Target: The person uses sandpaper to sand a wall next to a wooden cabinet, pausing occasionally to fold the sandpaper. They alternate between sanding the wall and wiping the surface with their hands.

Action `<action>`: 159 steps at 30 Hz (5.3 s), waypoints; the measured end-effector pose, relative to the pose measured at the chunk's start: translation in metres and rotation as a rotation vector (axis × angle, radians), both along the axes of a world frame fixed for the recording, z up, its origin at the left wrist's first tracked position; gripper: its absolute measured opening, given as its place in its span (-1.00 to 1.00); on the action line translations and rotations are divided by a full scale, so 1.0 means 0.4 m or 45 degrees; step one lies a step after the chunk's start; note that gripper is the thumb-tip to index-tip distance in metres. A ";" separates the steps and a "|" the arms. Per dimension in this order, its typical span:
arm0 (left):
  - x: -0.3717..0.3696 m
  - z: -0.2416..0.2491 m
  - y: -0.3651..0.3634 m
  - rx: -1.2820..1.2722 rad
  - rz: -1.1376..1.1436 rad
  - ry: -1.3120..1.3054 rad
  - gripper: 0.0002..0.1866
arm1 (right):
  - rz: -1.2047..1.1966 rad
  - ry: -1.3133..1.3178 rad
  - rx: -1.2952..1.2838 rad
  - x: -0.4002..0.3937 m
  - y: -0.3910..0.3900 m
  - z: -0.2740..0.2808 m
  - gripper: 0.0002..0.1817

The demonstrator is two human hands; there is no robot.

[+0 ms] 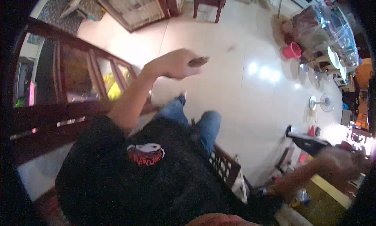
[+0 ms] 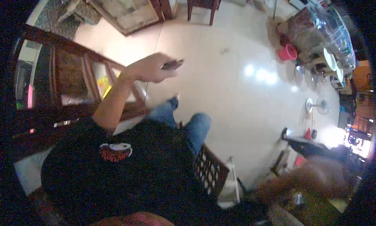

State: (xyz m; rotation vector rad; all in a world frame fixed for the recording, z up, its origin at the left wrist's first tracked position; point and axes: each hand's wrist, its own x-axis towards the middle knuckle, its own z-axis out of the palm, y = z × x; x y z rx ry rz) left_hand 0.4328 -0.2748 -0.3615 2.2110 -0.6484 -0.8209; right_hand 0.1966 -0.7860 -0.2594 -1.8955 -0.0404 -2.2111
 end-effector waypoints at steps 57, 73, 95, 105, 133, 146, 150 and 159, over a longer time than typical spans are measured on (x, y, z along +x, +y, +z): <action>-0.463 -0.399 0.165 -0.616 2.762 -0.939 -0.51 | 3.361 2.840 -1.361 0.588 1.553 -0.650 -0.50; -0.407 -0.383 0.204 -0.924 2.833 -1.036 -0.62 | 3.428 2.765 -1.502 0.616 1.624 -0.689 -0.44; -0.327 -0.449 0.308 -0.655 2.756 -0.629 -0.33 | 3.447 2.958 -0.850 0.674 1.667 -0.731 -0.49; -0.311 -0.430 0.330 -0.768 2.790 -0.517 -0.41 | 3.441 3.000 -0.952 0.703 1.702 -0.744 -0.54; -0.424 -0.559 0.486 -0.647 2.474 -0.672 -0.41 | 3.420 2.970 -0.721 0.593 1.760 -0.776 -0.36; -0.623 -0.818 0.528 -0.554 2.313 -0.797 -0.38 | 3.411 2.672 -0.666 0.399 1.784 -1.130 -0.42; -0.706 -0.934 0.549 -0.600 2.294 -0.869 -0.37 | 3.465 2.707 -0.622 0.347 1.772 -1.271 -0.36; -0.869 -1.172 0.492 -0.536 2.124 -0.758 -0.35 | 3.649 2.239 -0.665 -0.006 1.717 -1.540 -0.36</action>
